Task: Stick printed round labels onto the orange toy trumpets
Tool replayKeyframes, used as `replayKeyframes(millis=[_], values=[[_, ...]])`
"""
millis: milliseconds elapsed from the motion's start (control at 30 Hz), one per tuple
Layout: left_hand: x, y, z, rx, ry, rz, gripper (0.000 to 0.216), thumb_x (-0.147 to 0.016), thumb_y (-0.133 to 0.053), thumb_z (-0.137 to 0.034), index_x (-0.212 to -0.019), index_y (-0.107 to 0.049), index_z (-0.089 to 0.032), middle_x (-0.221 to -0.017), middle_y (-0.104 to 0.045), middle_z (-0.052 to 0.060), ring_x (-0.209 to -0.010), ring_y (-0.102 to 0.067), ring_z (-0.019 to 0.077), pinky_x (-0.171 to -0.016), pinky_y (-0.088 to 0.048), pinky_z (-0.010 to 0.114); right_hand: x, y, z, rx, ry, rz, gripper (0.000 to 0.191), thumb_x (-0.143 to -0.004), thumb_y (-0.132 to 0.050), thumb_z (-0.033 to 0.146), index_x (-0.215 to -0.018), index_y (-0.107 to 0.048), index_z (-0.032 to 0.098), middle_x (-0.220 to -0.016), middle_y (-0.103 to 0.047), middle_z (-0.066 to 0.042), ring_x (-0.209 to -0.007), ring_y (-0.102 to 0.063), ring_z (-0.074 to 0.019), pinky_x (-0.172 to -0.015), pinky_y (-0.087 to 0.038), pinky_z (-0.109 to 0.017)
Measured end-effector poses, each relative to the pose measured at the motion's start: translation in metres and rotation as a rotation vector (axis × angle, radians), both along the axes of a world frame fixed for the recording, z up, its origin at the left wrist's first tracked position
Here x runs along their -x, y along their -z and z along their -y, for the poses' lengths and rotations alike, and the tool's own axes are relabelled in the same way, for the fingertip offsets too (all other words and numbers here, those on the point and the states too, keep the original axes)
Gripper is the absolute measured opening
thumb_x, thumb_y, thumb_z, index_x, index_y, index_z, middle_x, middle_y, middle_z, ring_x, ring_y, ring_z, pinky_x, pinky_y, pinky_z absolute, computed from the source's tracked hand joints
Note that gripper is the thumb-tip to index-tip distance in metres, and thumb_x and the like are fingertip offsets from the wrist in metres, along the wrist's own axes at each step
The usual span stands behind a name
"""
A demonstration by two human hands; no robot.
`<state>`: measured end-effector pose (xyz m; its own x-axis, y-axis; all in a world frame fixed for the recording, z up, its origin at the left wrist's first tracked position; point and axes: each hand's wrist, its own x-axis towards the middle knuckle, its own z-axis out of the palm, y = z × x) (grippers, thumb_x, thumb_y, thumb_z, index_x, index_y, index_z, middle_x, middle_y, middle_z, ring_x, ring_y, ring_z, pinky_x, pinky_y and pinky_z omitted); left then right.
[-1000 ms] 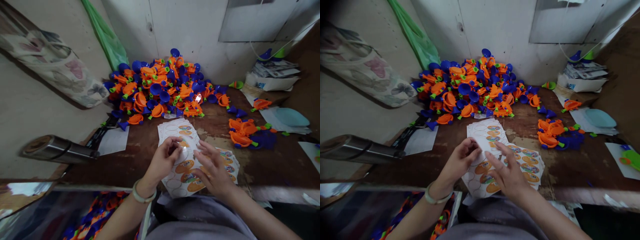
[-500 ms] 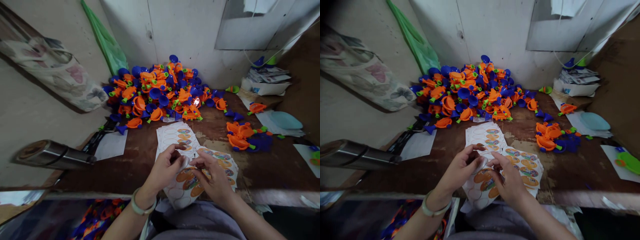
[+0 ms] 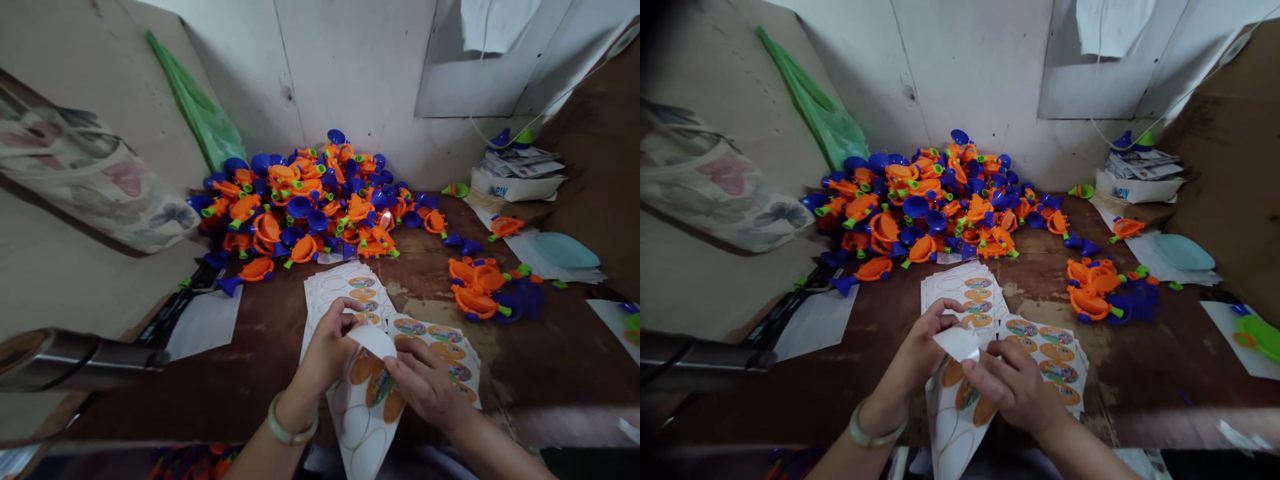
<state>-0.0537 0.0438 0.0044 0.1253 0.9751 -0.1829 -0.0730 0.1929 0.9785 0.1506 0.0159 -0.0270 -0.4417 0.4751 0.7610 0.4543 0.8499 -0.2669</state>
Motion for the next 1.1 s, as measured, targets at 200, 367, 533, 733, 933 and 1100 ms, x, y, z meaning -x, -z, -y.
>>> replayKeyframes(millis=[200,367,533,733,933,1100], values=[[0.005,0.025,-0.058,-0.244,-0.014,-0.315,0.016,-0.092,-0.067,-0.034,-0.103,-0.059,-0.025,-0.064,-0.056,-0.007,-0.058,-0.052,0.0149,-0.060,-0.038,0.024,-0.002,-0.018,0.009,0.067,-0.097,0.005,0.022,-0.110,-0.057,0.038,-0.126,-0.071,0.041,-0.072,-0.075,0.003,-0.075,-0.074,-0.0201,-0.083,-0.067,-0.033],[-0.009,0.050,-0.107,-0.408,0.072,-0.522,0.015,-0.087,-0.070,-0.016,-0.098,-0.069,-0.025,-0.091,-0.076,0.004,-0.093,-0.071,0.0264,-0.091,-0.055,0.039,0.003,0.010,-0.105,0.267,0.376,-0.222,0.052,-0.105,-0.062,0.033,-0.155,-0.049,0.026,-0.136,-0.069,-0.015,-0.130,-0.067,-0.0322,-0.116,-0.055,-0.058],[-0.017,0.060,-0.108,-0.509,0.123,-0.545,0.026,-0.083,-0.072,-0.008,-0.102,-0.074,-0.025,-0.126,-0.078,0.013,-0.134,-0.064,0.0341,-0.124,-0.044,0.061,0.023,0.040,-0.245,0.391,0.474,-0.238,0.101,-0.088,-0.076,0.023,-0.170,-0.018,0.013,-0.169,-0.038,-0.031,-0.156,-0.045,-0.0416,-0.123,-0.047,-0.067],[-0.002,0.048,-0.077,-0.425,0.028,-0.367,0.026,-0.092,-0.071,-0.020,-0.116,-0.079,-0.024,-0.135,-0.078,0.014,-0.131,-0.069,0.0332,-0.119,-0.051,0.058,0.003,0.040,-0.253,0.449,0.397,-0.207,0.105,-0.089,-0.070,0.019,-0.174,-0.010,0.012,-0.167,-0.046,-0.031,-0.130,-0.070,-0.0361,-0.106,-0.062,-0.055],[-0.005,0.037,-0.058,-0.167,-0.013,-0.080,0.045,-0.095,-0.074,-0.041,-0.134,-0.073,-0.019,-0.142,-0.076,0.018,-0.130,-0.073,0.0310,-0.110,-0.059,0.049,-0.048,0.009,-0.182,0.445,0.258,-0.226,0.118,-0.095,-0.072,0.035,-0.174,0.016,0.026,-0.166,-0.054,-0.023,-0.114,-0.077,-0.0278,-0.089,-0.069,-0.044],[-0.032,0.028,-0.046,-0.032,0.060,0.178,0.071,-0.077,-0.091,-0.058,-0.133,-0.074,-0.018,-0.138,-0.078,0.019,-0.123,-0.076,0.0348,-0.103,-0.062,0.049,-0.052,-0.014,-0.111,0.590,0.138,-0.279,0.097,-0.095,-0.077,0.034,-0.175,-0.022,0.032,-0.173,-0.043,-0.021,-0.105,-0.079,-0.0226,-0.072,-0.069,-0.032]])
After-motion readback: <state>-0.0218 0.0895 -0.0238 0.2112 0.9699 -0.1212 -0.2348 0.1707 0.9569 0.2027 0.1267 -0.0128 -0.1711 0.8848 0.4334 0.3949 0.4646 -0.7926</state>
